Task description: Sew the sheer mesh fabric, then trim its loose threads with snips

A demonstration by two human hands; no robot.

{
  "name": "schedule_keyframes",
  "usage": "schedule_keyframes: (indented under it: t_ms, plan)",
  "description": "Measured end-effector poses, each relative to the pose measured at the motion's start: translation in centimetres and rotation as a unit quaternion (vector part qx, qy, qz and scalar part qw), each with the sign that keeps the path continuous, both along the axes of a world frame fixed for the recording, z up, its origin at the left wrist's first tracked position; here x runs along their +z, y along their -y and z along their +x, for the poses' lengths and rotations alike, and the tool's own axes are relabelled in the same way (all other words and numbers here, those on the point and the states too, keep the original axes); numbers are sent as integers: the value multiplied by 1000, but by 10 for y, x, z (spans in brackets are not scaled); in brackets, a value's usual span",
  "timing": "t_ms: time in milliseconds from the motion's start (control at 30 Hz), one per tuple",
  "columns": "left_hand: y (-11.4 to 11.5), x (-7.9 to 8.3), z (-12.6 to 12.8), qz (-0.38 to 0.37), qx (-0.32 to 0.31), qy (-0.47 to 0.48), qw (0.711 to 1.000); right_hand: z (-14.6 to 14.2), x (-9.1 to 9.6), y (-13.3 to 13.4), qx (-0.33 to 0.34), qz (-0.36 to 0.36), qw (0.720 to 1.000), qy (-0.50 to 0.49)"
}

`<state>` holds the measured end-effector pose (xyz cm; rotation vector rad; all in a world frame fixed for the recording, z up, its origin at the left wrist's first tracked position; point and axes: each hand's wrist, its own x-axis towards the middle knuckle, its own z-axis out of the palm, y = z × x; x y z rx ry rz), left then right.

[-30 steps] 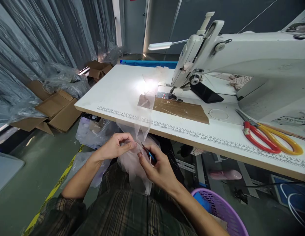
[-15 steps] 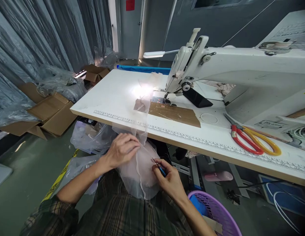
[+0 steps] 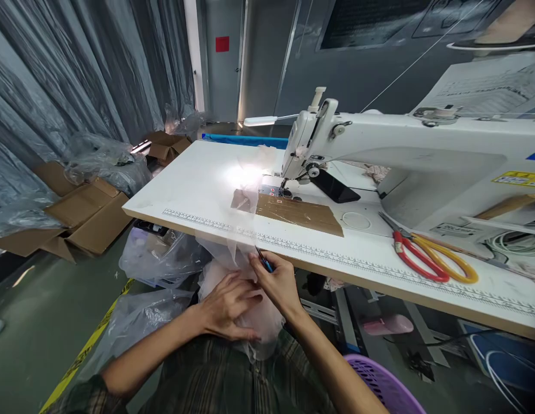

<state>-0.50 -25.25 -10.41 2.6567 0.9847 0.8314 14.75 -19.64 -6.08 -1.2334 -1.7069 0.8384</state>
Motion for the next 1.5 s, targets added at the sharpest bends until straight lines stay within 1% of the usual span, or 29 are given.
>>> schedule_keyframes:
  t_ms: [67,133,200,233,300,367,467,533,567,600,667,733,767,800,867,933,1000,1033,1067,1133,1167,1200,1233,1267,1333,1400,1500]
  plan:
    - [3,16,-10,59,29,88,994,2,1,8,54,-12,998,-42]
    - [4,34,-22,110,93,177,974,6,4,21,109,-14,992,-56]
    - [1,49,-32,117,148,222,957,9,9,36,164,-13,985,-59]
    - [-1,54,-35,107,159,229,954,11,10,44,192,-12,980,-60]
    - [-7,59,-37,73,159,220,960,14,11,56,233,-8,970,-64]
    - [-12,57,-34,26,139,195,971,16,10,66,260,-4,964,-60]
    - [-16,49,-26,-77,104,162,978,18,6,73,291,11,955,-60]
    - [-16,44,-22,-164,63,167,970,20,3,75,315,20,946,-80]
    - [-15,41,-20,-212,36,182,960,21,2,75,323,22,942,-92]
    - [-15,38,-19,-263,8,206,943,22,1,76,328,21,939,-100]
    - [-13,33,-19,-366,-36,267,891,26,-1,76,333,9,937,-104]
    - [-10,29,-19,-444,-41,320,836,30,-3,76,338,-4,936,-96]
    - [-9,28,-20,-470,-33,336,816,32,-4,76,341,-10,936,-89]
    - [-8,28,-21,-488,-22,345,802,34,-4,75,344,-14,935,-81]
    - [-7,30,-22,-509,2,353,785,37,-6,73,351,-20,935,-54]
    - [-7,34,-22,-514,15,357,780,38,-9,69,355,-21,934,-21]
    - [-7,38,-21,-502,5,372,780,39,-11,66,357,-19,934,-1]
    - [-6,38,-20,-501,-5,387,774,39,-13,65,355,-20,934,2]
    - [-6,39,-20,-509,-17,405,759,39,-14,65,351,-22,936,1]
    - [-6,37,-19,-545,-30,437,715,38,-15,64,340,-31,940,-6]
    - [-5,37,-20,-564,-25,446,695,37,-16,64,334,-36,942,-8]
    - [-5,37,-20,-578,-10,447,683,37,-16,64,331,-41,943,-9]
    - [-5,37,-22,-583,10,441,682,37,-16,65,329,-44,943,-10]
    - [-5,38,-23,-581,33,428,691,37,-15,65,330,-47,943,-10]
    - [-5,41,-27,-560,75,391,727,38,-14,65,335,-55,941,-8]
    - [-4,46,-29,-526,97,355,767,39,-13,63,336,-68,939,2]
    - [-3,52,-31,-472,115,320,813,37,-10,53,295,-87,951,8]
